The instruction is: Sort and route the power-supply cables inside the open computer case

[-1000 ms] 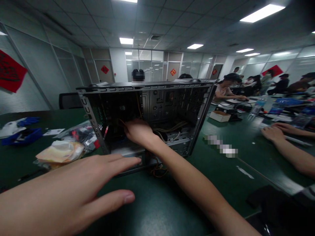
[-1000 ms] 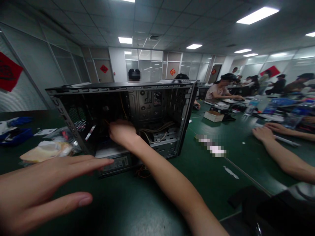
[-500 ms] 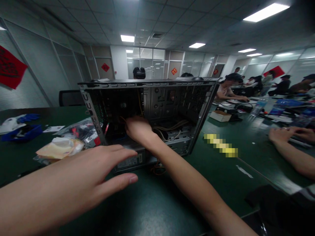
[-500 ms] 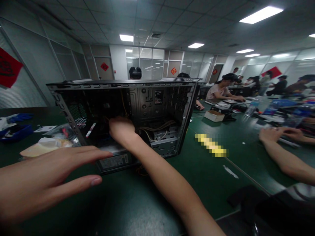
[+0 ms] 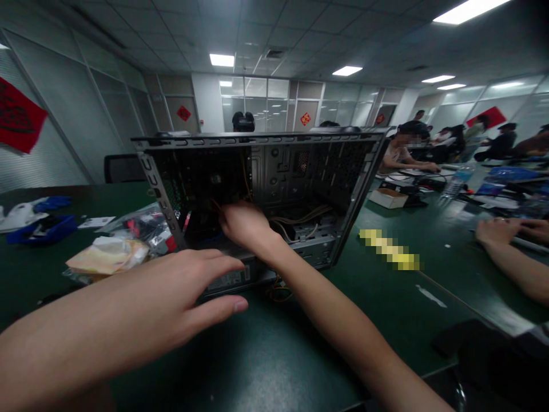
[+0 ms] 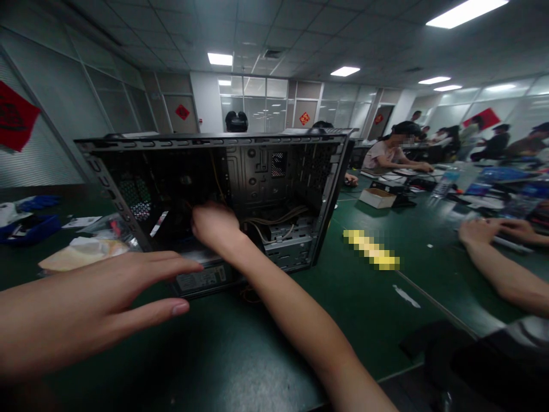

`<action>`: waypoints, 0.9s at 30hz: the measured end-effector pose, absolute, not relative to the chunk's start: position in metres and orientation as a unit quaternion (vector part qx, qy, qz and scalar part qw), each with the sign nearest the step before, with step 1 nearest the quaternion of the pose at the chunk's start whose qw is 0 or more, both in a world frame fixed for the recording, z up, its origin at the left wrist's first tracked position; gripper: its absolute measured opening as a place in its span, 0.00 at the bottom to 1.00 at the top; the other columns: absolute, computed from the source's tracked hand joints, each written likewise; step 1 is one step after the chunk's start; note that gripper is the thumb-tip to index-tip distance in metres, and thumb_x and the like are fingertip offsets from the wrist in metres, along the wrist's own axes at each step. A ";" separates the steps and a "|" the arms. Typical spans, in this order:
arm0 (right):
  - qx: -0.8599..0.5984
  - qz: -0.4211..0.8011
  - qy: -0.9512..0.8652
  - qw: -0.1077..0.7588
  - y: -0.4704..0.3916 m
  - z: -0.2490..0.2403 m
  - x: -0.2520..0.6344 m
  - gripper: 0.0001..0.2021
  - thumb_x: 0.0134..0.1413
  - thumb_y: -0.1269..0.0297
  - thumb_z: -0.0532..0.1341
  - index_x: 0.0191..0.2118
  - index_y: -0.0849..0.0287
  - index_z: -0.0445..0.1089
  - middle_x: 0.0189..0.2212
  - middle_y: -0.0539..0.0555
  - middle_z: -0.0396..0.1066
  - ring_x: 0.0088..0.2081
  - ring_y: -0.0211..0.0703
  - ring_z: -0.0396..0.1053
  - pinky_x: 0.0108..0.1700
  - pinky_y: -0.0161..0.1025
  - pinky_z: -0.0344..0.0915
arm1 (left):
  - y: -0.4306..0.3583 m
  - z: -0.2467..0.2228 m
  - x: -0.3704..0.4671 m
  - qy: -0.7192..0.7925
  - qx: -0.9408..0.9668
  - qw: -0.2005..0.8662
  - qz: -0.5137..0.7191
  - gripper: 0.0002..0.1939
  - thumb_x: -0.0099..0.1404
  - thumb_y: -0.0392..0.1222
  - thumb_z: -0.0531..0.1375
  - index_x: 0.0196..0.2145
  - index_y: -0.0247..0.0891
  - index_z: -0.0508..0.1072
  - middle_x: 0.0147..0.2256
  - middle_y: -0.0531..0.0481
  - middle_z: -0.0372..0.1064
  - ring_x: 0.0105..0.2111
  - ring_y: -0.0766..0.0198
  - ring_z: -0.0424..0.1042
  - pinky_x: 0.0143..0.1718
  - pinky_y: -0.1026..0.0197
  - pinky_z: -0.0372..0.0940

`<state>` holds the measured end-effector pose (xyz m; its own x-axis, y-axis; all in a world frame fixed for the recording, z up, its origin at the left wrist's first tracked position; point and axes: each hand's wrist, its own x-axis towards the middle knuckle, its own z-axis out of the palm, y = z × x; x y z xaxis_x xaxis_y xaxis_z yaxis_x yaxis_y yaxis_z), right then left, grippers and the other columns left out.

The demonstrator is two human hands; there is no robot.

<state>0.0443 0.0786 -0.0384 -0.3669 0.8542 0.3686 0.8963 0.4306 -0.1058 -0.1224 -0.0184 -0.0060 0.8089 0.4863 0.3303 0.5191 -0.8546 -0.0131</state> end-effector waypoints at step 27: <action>-0.554 -0.073 -0.803 0.207 0.079 -0.042 0.038 0.15 0.64 0.67 0.51 0.43 0.63 0.75 0.37 0.64 0.76 0.39 0.53 0.76 0.40 0.42 0.71 | -0.028 0.000 -0.115 -0.391 -0.915 -0.023 -0.098 0.25 0.64 0.62 0.56 0.54 0.52 0.73 0.52 0.52 0.74 0.49 0.51 0.75 0.51 0.55 0.70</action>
<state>0.0377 0.0791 -0.0424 -0.3015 0.8593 0.4132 0.9198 0.3763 -0.1114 -0.1151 -0.0281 -0.0001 0.6757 0.7194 0.1608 0.7106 -0.6937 0.1177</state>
